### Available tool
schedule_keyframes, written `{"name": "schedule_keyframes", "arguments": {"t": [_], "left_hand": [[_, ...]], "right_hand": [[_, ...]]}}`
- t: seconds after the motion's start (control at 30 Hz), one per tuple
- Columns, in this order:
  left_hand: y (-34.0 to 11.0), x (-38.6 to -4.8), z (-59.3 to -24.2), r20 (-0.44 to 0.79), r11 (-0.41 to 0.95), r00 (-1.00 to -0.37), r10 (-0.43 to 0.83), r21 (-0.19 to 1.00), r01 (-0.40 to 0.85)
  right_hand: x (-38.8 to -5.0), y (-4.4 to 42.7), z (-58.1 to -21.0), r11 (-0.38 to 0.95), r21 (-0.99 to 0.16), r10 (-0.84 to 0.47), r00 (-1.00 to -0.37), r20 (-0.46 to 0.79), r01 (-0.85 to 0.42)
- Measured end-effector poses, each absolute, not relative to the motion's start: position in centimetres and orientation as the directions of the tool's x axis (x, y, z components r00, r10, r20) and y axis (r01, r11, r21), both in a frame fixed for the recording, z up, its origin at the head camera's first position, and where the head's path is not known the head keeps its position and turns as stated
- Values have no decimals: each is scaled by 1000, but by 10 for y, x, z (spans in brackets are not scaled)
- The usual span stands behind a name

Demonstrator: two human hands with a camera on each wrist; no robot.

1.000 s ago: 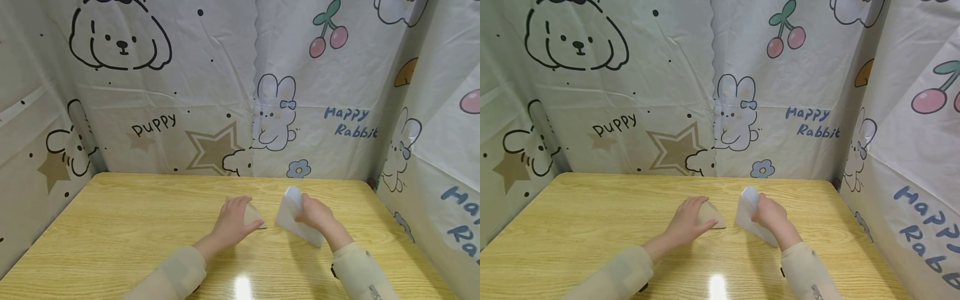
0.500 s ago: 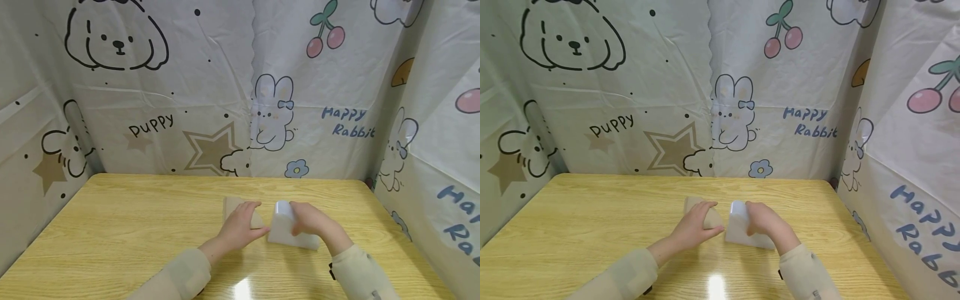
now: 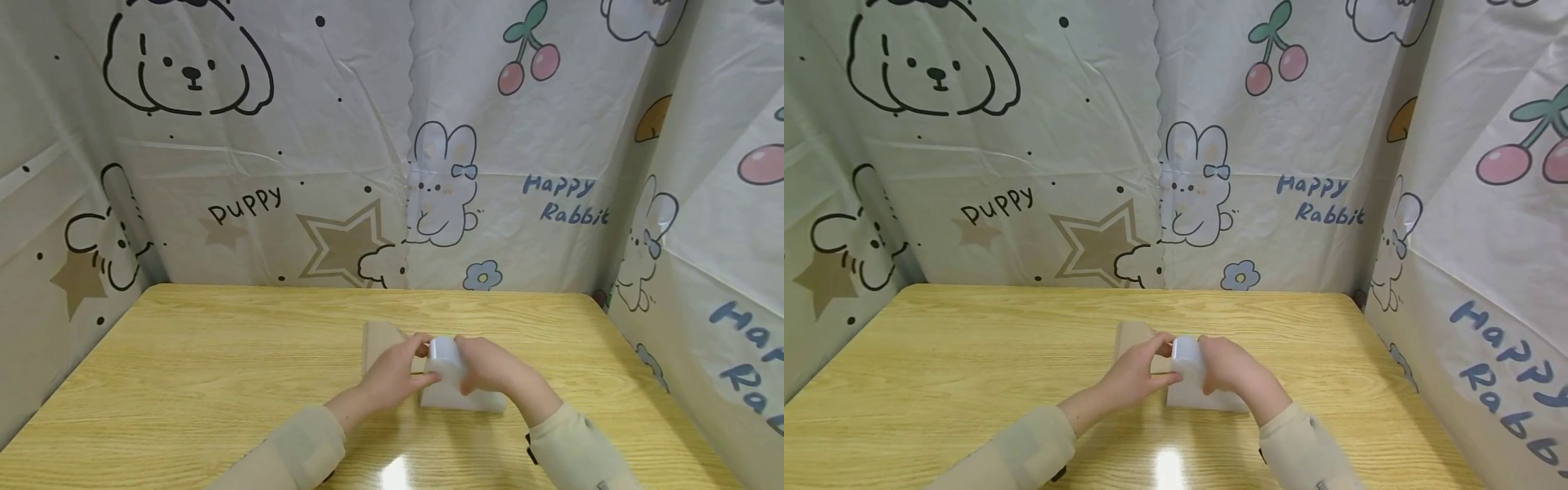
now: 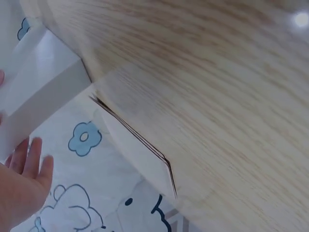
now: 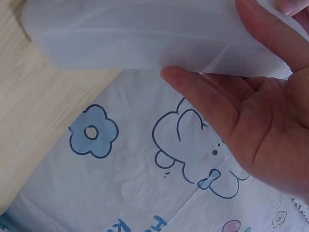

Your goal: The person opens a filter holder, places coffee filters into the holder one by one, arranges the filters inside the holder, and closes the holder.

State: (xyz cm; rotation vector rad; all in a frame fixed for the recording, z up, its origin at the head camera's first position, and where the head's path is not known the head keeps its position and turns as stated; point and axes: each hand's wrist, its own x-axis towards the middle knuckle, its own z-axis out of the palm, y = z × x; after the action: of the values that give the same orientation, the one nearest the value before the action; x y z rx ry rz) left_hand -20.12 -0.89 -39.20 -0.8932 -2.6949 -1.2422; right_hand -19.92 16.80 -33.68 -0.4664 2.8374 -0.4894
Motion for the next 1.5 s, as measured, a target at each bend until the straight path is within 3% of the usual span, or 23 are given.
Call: {"name": "schedule_keyframes", "arguments": {"t": [0.37, 0.7, 1.5], "left_hand": [[-19, -202, -393, 253, 464, -810, 528, 714, 525], [-31, -198, -394, 275, 455, -796, 539, 700, 550], [-58, -197, -392, 240, 471, -818, 523, 719, 512]], "right_hand": [[-197, 161, -333, 878, -388, -385, -896, -220, -282], [-192, 148, -316, 826, -401, -460, -885, -77, -395], [-199, 150, -309, 770, -490, -497, -866, -59, -408]]}}
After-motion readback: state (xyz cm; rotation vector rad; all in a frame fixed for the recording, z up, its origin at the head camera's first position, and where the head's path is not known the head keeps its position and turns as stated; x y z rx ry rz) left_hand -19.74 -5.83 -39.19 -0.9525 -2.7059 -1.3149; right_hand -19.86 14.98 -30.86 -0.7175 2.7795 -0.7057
